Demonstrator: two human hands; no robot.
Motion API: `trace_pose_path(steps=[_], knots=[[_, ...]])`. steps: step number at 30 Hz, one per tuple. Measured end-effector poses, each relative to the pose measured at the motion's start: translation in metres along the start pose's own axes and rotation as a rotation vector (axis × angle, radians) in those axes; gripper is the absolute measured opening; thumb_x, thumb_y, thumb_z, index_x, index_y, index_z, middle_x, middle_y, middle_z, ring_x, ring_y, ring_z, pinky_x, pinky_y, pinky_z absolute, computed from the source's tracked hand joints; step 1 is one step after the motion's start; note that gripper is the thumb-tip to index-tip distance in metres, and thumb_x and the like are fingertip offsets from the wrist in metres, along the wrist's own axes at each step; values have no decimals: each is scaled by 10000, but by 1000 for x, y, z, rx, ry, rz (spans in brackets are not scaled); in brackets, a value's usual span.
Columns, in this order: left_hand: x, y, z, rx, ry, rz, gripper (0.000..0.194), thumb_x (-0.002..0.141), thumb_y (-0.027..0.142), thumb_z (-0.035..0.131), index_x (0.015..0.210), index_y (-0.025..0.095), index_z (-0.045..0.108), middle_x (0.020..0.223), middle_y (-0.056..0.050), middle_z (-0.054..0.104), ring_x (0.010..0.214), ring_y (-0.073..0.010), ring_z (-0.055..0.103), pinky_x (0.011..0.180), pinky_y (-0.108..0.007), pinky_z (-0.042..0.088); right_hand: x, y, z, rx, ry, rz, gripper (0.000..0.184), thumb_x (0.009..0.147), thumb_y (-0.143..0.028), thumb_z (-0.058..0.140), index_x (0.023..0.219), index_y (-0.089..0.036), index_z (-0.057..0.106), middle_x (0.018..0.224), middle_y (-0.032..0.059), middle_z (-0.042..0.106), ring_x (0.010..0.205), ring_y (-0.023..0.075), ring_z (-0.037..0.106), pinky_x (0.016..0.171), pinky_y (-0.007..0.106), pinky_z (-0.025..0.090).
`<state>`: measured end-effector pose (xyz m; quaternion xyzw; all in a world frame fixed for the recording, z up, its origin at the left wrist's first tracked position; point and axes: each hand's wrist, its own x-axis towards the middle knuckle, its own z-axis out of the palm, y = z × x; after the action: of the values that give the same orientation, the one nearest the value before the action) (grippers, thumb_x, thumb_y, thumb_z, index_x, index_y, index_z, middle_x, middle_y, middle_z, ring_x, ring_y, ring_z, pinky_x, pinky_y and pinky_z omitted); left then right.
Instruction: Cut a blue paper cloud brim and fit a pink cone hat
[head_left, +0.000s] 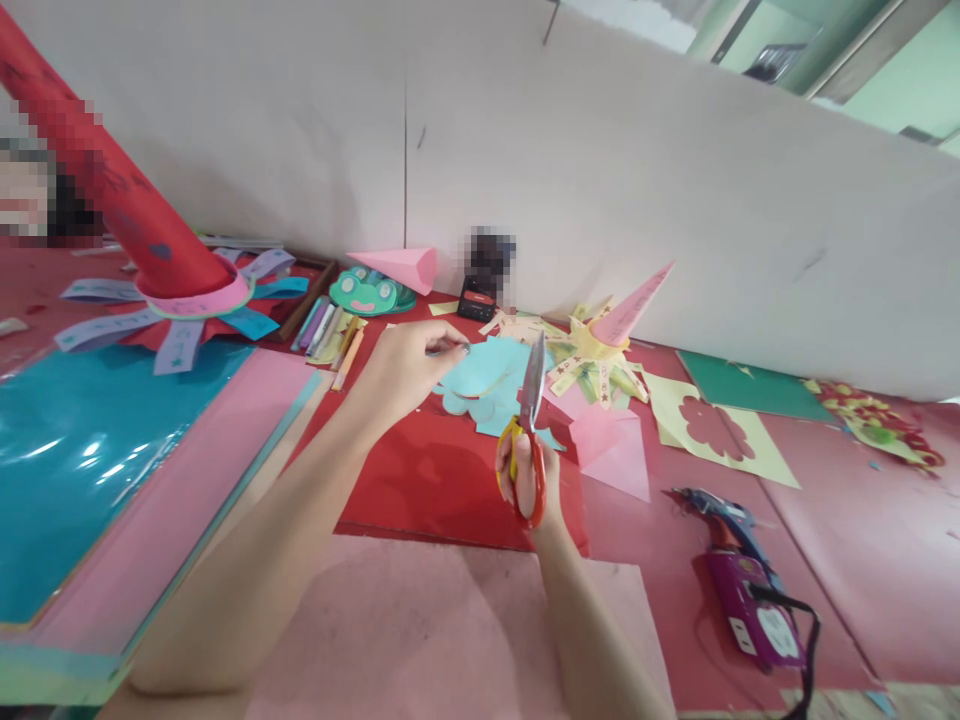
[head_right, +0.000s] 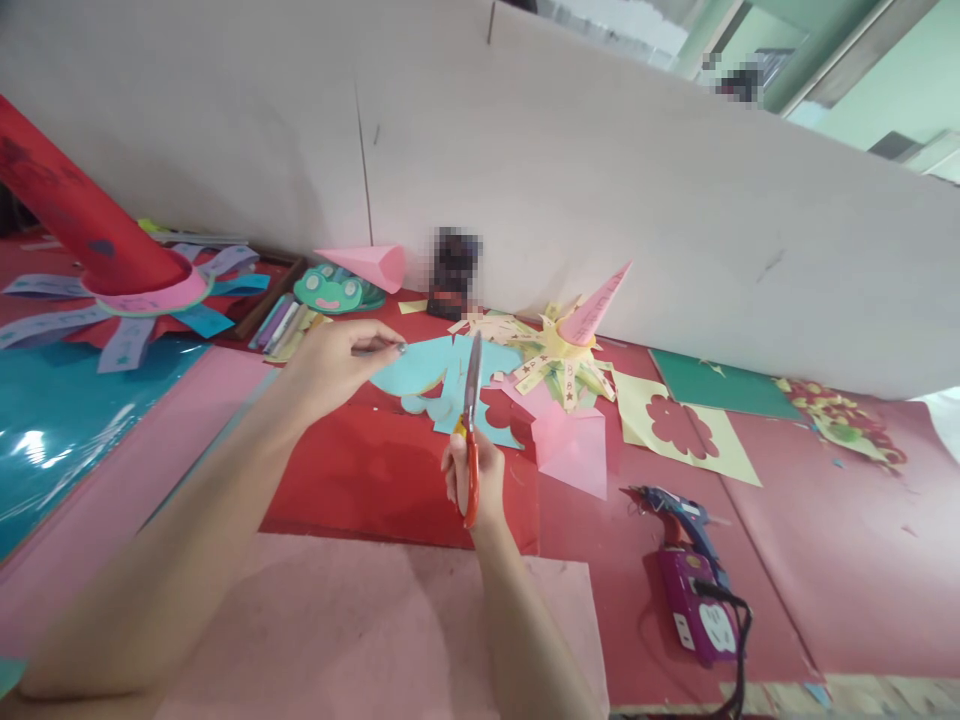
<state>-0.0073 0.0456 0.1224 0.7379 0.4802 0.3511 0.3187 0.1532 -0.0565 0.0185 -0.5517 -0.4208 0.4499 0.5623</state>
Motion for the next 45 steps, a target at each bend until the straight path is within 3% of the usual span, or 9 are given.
trace_pose_path(steps=[7,12,16,21,23,28,33,38,45], knots=[[5,-5,1,118,10,-97,140,798,220,555,931,205,599,888,-32,718,881,-200,661,797,-320,490,8,-13,-9,-48,222,-21,447,815,-608,508,630,-210,426,464,-73,408,306,53,304,300,210,249],[20,-44,13,129,-19,-184,177,758,188,559,932,218,573,870,-33,715,856,-208,673,735,-304,496,18,-10,-24,-492,458,-91,384,719,-517,657,614,-225,430,522,-47,438,471,112,370,455,239,301],[32,-89,25,108,63,-217,160,723,109,532,850,198,569,1011,-67,691,966,-194,655,780,-279,500,26,-2,-33,-794,497,4,217,723,-394,620,801,-208,540,839,77,618,772,238,559,597,297,378],[33,-104,26,325,179,-141,174,740,100,527,874,182,601,1227,-116,600,1193,-261,531,1021,-380,397,33,6,-42,-823,545,63,390,740,-380,557,1031,-121,540,1130,205,567,1091,331,509,830,410,415],[31,-97,28,346,93,-82,174,766,145,542,914,185,624,1209,-117,610,1241,-270,487,1057,-397,360,35,7,-48,-798,578,49,399,758,-388,527,1039,-104,536,1106,216,558,1085,335,507,874,436,405],[21,-84,46,339,-374,106,322,767,224,619,1088,208,635,1362,-112,511,1267,-260,466,1057,-394,351,34,5,-57,-691,624,-62,365,772,-358,484,1054,-128,517,1101,190,515,998,285,547,821,413,451],[19,-90,63,457,-384,96,229,783,212,614,1010,203,641,1346,-111,522,1292,-270,437,1127,-509,188,32,3,-48,-741,540,-168,207,783,-333,472,875,-180,576,962,116,569,898,240,568,812,394,453],[22,-96,64,465,-339,103,19,780,194,610,792,197,624,1266,-80,575,1228,-247,488,1125,-511,176,35,12,-42,-617,444,-199,155,774,-297,482,799,-193,592,856,78,613,776,197,584,742,343,475],[20,-99,72,397,-383,103,116,715,262,699,714,182,615,1294,-98,543,1237,-295,470,1124,-532,135,36,20,-35,-616,371,-270,146,779,-275,495,798,-187,610,800,68,637,698,185,578,713,348,486]])
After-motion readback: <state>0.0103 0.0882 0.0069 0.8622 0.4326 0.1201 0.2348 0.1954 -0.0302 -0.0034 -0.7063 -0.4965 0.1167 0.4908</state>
